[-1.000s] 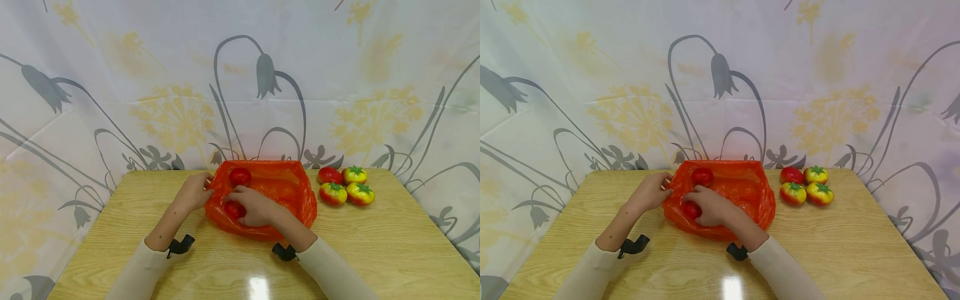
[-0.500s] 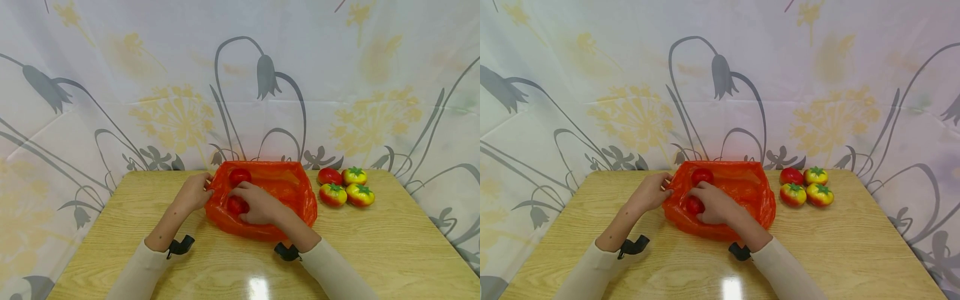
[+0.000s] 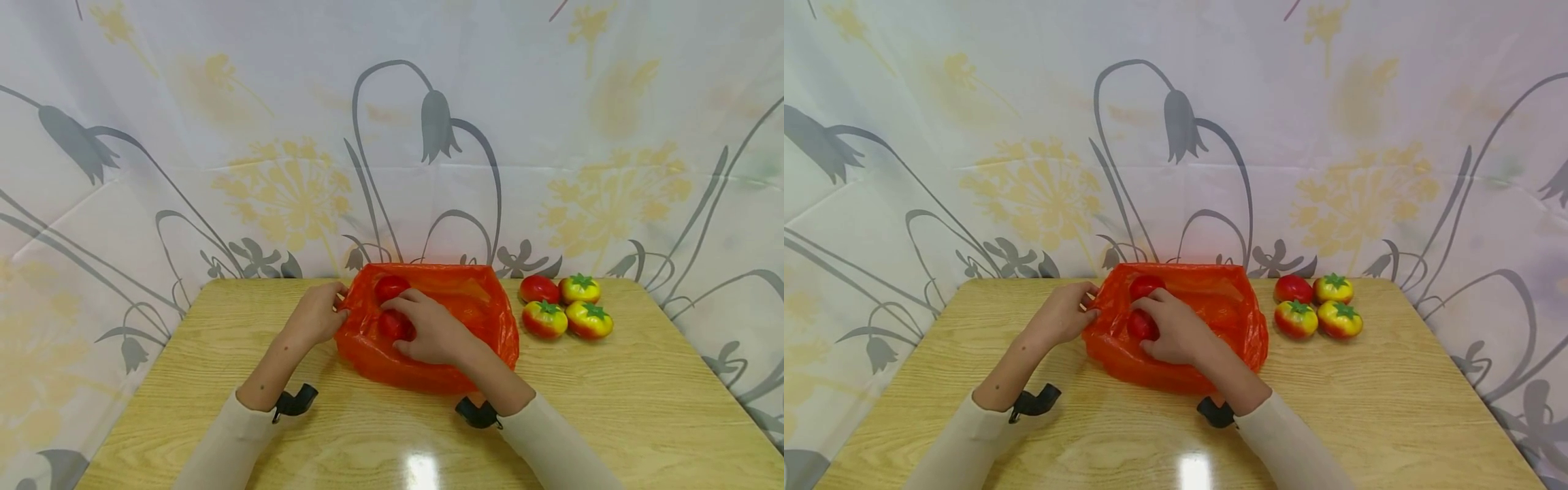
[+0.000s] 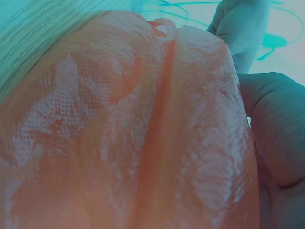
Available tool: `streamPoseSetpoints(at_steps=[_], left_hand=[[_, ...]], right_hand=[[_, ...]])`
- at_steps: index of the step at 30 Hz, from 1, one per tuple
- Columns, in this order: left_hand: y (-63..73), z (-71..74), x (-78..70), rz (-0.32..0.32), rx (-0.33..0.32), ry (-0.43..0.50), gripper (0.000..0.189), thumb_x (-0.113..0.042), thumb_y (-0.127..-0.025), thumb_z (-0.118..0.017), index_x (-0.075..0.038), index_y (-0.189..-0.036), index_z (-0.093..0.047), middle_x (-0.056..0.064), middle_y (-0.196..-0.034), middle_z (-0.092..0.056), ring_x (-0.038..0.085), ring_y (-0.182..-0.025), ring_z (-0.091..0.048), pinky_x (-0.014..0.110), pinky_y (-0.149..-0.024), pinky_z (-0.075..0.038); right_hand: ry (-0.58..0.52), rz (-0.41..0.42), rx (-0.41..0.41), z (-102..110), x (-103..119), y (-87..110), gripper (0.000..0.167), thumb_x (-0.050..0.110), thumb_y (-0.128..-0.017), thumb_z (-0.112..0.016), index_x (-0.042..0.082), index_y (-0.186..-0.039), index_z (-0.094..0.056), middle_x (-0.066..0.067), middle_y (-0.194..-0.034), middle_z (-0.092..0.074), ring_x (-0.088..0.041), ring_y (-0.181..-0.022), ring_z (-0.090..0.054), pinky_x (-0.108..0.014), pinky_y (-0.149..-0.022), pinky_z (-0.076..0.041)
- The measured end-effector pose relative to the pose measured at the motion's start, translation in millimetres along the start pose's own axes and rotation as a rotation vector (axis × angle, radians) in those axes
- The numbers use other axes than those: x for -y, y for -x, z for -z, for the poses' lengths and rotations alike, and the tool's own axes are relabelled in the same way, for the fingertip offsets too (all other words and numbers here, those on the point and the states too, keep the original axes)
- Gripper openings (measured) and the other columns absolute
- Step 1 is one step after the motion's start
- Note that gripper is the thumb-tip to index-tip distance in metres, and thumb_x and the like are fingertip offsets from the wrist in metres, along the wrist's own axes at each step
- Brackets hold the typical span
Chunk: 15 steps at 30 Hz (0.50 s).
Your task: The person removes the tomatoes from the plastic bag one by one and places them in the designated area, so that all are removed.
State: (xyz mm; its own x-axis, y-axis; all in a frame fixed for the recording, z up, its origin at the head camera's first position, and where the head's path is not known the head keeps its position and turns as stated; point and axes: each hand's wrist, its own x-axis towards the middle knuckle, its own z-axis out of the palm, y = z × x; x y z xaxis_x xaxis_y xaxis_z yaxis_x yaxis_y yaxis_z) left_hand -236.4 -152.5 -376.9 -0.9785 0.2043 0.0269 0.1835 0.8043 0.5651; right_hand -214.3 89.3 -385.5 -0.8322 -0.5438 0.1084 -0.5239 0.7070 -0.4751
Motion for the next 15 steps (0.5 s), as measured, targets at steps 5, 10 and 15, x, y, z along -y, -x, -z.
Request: streamPoseSetpoints(at_steps=[5, 10, 15], left_hand=[[0.8, 0.1, 0.7, -0.011, -0.011, -0.003, 0.028, -0.005, -0.096, -0.072, 0.002, -0.122, -0.068, 0.016, -0.1, -0.073, 0.024, -0.077, -0.067, 0.032, -0.065, -0.061], [2.0, 0.7, -0.5, -0.004, -0.01, 0.0, 0.028, -0.005, -0.096, -0.072, 0.002, -0.123, -0.068, 0.016, -0.101, -0.073, 0.025, -0.079, -0.067, 0.032, -0.065, -0.061], [2.3, 1.7, -2.0, -0.004, -0.013, 0.001, 0.029, -0.005, -0.096, -0.072, 0.002, -0.123, -0.068, 0.017, -0.102, -0.073, 0.026, -0.081, -0.068, 0.033, -0.067, -0.062]], right_hand=[[0.011, -0.009, -0.033, 0.9, -0.4, 2.1, 0.066, 0.022, -0.084, -0.09, 0.019, -0.144, -0.064, -0.003, -0.139, -0.06, -0.024, -0.121, -0.06, -0.044, -0.097, -0.06], [0.019, -0.017, -0.08, 0.6, -1.0, 6.8, 0.064, 0.024, -0.085, -0.089, 0.02, -0.144, -0.064, -0.003, -0.137, -0.06, -0.023, -0.119, -0.06, -0.042, -0.095, -0.061], [0.008, -0.022, -0.118, 3.2, -0.9, 13.9, 0.064, 0.025, -0.085, -0.089, 0.018, -0.144, -0.064, -0.004, -0.135, -0.059, -0.024, -0.118, -0.061, -0.043, -0.096, -0.061]])
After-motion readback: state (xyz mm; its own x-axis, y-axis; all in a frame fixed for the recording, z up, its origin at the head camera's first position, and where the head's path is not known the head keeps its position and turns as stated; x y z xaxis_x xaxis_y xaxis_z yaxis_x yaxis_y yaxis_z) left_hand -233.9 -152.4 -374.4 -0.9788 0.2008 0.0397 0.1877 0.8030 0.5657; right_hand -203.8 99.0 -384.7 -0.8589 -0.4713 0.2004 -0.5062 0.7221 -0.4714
